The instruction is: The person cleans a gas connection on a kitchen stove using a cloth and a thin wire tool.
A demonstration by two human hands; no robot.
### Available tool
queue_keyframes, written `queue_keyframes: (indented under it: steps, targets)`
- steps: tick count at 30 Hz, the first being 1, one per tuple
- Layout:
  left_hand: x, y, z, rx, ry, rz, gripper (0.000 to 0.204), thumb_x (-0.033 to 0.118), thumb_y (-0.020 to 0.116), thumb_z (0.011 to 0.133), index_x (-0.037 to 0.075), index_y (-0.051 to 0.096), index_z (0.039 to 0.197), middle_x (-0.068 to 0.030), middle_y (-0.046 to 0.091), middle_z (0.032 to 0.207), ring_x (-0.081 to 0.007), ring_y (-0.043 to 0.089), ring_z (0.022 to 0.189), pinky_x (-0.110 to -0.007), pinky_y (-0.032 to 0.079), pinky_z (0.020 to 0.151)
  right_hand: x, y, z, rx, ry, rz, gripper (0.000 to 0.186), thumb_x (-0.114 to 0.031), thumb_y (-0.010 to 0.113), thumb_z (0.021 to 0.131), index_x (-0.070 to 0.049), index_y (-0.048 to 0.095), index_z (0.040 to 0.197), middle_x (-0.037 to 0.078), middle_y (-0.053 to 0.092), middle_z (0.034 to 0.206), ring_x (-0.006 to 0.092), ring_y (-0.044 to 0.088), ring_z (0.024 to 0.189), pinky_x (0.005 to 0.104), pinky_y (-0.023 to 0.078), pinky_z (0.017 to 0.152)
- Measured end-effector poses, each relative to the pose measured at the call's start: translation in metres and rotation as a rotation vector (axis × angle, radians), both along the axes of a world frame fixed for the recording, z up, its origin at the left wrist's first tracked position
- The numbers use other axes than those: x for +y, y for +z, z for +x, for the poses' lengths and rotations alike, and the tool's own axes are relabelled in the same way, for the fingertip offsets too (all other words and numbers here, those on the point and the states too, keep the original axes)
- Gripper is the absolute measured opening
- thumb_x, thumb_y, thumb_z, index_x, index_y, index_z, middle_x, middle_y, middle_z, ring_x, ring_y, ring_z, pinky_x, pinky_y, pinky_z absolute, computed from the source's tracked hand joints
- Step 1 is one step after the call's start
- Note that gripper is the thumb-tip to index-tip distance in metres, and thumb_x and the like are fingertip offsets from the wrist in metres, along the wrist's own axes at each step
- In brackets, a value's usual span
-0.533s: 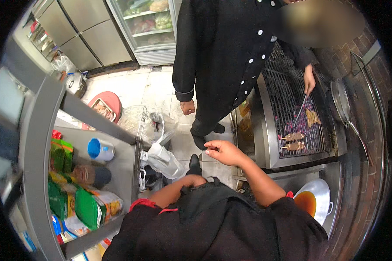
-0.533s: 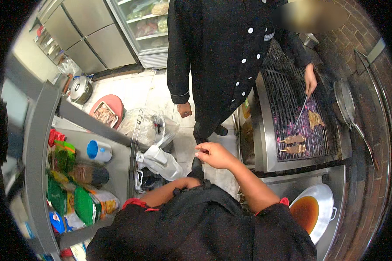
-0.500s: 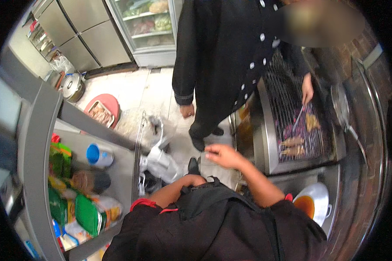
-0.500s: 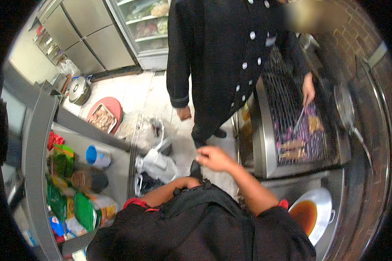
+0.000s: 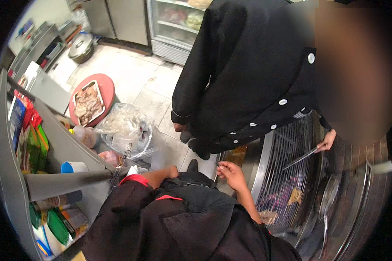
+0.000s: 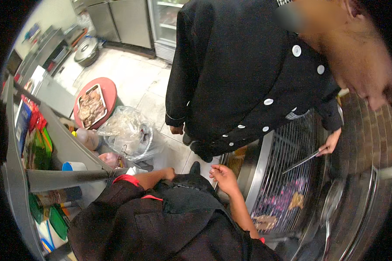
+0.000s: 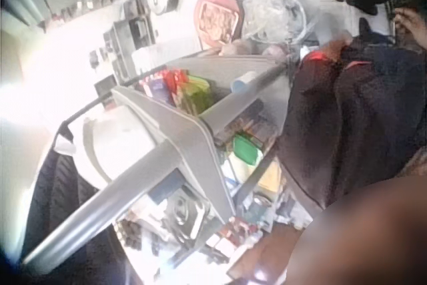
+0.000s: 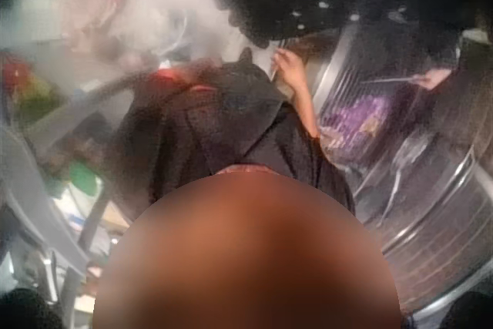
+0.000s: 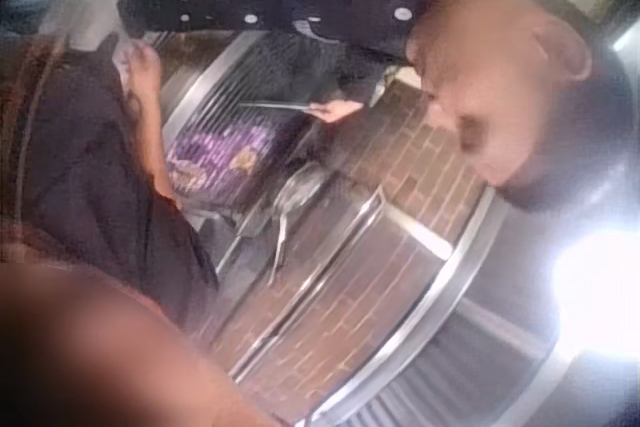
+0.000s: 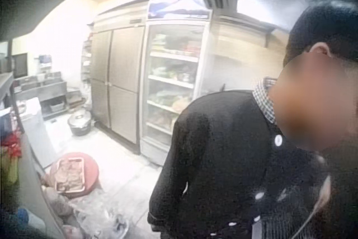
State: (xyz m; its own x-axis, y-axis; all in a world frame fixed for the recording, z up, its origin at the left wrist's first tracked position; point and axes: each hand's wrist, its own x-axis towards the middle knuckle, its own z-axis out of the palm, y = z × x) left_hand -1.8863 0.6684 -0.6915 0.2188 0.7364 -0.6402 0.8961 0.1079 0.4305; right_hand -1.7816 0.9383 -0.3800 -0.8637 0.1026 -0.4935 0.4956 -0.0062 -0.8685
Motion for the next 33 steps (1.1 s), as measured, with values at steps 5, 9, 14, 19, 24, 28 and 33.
queue_keyframes:
  steps: [5,9,14,19,24,28,33]
  targets:
    - [-0.009,0.052,-0.059,-0.006,1.419,-0.032,0.045,0.039,0.054,0.092,0.000,0.071,0.107,-0.0271,0.067,0.113,-0.0450,0.063,0.107,-0.049,0.049,0.096,0.022,0.008,-0.096,0.015,0.204,0.033,0.031,-0.017,0.061,0.099,0.001,0.062,0.124,0.004,0.070,0.096,0.0112,0.066,0.082,0.0266,0.052,0.071]
    - [-0.009,0.070,-0.098,0.012,1.632,-0.035,0.049,0.043,0.052,0.094,0.000,0.071,0.107,-0.0274,0.067,0.114,-0.0440,0.062,0.110,-0.049,0.048,0.098,0.012,0.026,-0.170,0.067,0.506,0.073,0.031,-0.016,0.064,0.098,0.002,0.063,0.124,0.003,0.069,0.097,0.0099,0.065,0.084,0.0263,0.052,0.074]
    - [-0.004,0.033,-0.146,-0.003,1.610,-0.136,0.054,0.048,0.051,0.094,0.001,0.073,0.104,-0.0257,0.067,0.116,-0.0430,0.063,0.108,-0.049,0.049,0.094,-0.036,0.021,-0.272,0.201,0.704,0.033,0.038,-0.017,0.067,0.096,0.001,0.062,0.128,0.008,0.070,0.111,0.0124,0.064,0.097,0.0289,0.052,0.087]
    - [-0.006,0.031,-0.209,-0.106,1.639,-0.055,0.052,0.044,0.048,0.094,-0.002,0.073,0.101,-0.0258,0.068,0.112,-0.0427,0.064,0.106,-0.049,0.050,0.092,-0.083,-0.005,-0.377,0.217,0.690,0.126,0.041,-0.019,0.068,0.094,0.001,0.061,0.129,0.008,0.070,0.105,0.0123,0.064,0.091,0.0289,0.052,0.082]
    - [-0.047,0.040,-0.296,-0.056,1.848,0.108,0.048,0.038,0.048,0.094,-0.003,0.072,0.096,-0.0263,0.069,0.108,-0.0452,0.064,0.102,-0.052,0.050,0.092,-0.123,-0.064,-0.493,0.220,0.460,0.281,0.043,-0.023,0.070,0.092,0.002,0.062,0.126,0.012,0.071,0.100,0.0139,0.064,0.087,0.0297,0.052,0.078]
    - [-0.090,0.042,-0.334,0.026,1.860,0.166,0.047,0.035,0.045,0.094,-0.004,0.072,0.093,-0.0291,0.067,0.107,-0.0472,0.063,0.102,-0.053,0.049,0.093,-0.129,-0.146,-0.572,0.185,0.447,0.566,0.046,-0.033,0.067,0.091,0.002,0.065,0.120,0.023,0.071,0.105,0.0320,0.069,0.099,0.0375,0.053,0.088]
    - [-0.128,0.012,-0.346,0.093,1.891,0.108,0.042,0.030,0.047,0.091,-0.003,0.072,0.092,-0.0289,0.067,0.107,-0.0460,0.064,0.101,-0.050,0.050,0.093,-0.061,-0.250,-0.617,-0.162,1.102,1.017,0.054,-0.044,0.052,0.094,0.003,0.066,0.116,0.028,0.068,0.109,0.0396,0.069,0.097,0.0473,0.053,0.083]
